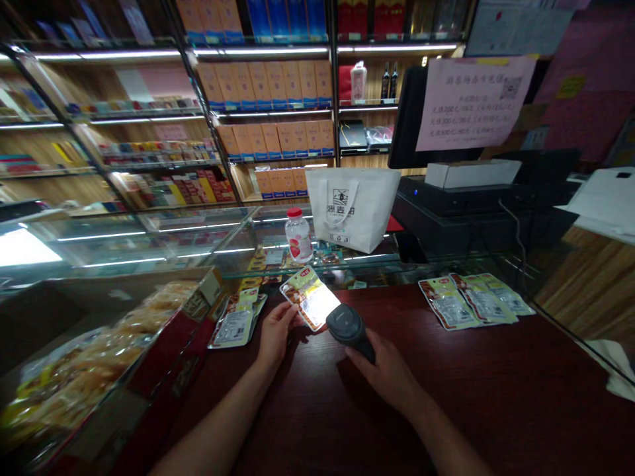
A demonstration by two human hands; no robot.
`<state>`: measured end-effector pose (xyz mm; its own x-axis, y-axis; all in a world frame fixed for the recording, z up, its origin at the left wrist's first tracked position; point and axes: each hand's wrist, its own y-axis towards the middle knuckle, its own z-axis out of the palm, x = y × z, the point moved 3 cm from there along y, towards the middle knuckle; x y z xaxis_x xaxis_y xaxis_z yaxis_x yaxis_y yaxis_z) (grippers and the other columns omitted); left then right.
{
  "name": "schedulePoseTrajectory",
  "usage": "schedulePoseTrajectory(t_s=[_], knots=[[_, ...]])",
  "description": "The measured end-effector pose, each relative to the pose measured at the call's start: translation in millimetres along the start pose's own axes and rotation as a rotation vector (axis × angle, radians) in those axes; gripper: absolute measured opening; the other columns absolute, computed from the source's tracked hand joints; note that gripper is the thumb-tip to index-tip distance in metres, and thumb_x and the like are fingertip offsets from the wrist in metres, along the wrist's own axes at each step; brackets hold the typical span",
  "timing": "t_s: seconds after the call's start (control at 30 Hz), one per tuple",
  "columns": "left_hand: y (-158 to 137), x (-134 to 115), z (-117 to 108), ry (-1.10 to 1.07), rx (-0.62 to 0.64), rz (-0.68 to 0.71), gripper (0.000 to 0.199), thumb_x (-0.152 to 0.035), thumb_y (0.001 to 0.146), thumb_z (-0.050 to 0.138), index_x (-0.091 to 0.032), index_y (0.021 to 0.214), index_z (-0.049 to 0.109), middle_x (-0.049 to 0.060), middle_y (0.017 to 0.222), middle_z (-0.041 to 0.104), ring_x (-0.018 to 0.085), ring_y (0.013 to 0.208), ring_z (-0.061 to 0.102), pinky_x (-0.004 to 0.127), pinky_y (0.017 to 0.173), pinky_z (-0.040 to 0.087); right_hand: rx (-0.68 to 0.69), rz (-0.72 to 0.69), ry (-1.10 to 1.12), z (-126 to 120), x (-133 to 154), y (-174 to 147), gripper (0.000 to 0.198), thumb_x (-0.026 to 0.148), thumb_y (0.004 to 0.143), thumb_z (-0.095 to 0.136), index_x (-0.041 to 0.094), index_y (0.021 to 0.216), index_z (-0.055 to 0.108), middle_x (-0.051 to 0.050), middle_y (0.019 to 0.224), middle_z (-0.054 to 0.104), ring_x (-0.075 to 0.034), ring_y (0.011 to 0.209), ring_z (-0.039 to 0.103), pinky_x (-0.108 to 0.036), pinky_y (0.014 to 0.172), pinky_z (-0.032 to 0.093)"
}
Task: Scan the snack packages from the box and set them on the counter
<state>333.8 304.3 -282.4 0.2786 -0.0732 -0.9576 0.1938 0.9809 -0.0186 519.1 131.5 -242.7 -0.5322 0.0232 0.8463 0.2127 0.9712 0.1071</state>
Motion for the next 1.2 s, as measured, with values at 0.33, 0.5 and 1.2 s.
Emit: schedulePoseTrajectory(t_s=[0.33, 0.5, 1.2], knots=[[-5.1, -1.8, -3.5, 0.037, -0.004, 0.063, 0.037, -0.040, 0.069, 0.075, -0.012, 0.092, 0.070, -0.002, 0.063, 0.062, 0.009, 0.053, 0.056, 0.020, 0.055, 0.048, 0.011, 0.129, 0.022, 0.6, -9.9, -2.6, 0.047, 0.058, 0.087, 0.051, 0.016, 0.107, 0.062, -0.001, 0.063, 0.060, -0.022, 0.055, 0.059, -0.032, 0.056, 0.044], [8.3, -44.1, -45.5, 0.234, -0.124, 0.193, 0.041, -0.046, 0.072, 0.070, -0.013, 0.095, 0.070, 0.003, 0.076, 0.069, 0.013, 0.061, 0.061, 0.022, 0.057, 0.048, -0.089, 0.174, 0.144, -0.2, -14.7, -5.9, 0.040, 0.059, 0.083, 0.055, 0.020, 0.091, 0.059, 0.004, 0.055, 0.057, -0.020, 0.052, 0.056, -0.030, 0.053, 0.042], [28.1, -108.0, -82.7, 1.816, -0.263, -0.010, 0.037, -0.010, 0.095, 0.026, -0.007, 0.116, 0.056, 0.024, 0.116, 0.061, 0.028, 0.100, 0.068, 0.036, 0.081, 0.053, -0.120, 0.119, 0.239, -4.7, -31.9, 5.3, 0.037, 0.060, 0.079, 0.055, 0.023, 0.075, 0.055, 0.003, 0.050, 0.057, -0.018, 0.044, 0.056, -0.028, 0.048, 0.041]])
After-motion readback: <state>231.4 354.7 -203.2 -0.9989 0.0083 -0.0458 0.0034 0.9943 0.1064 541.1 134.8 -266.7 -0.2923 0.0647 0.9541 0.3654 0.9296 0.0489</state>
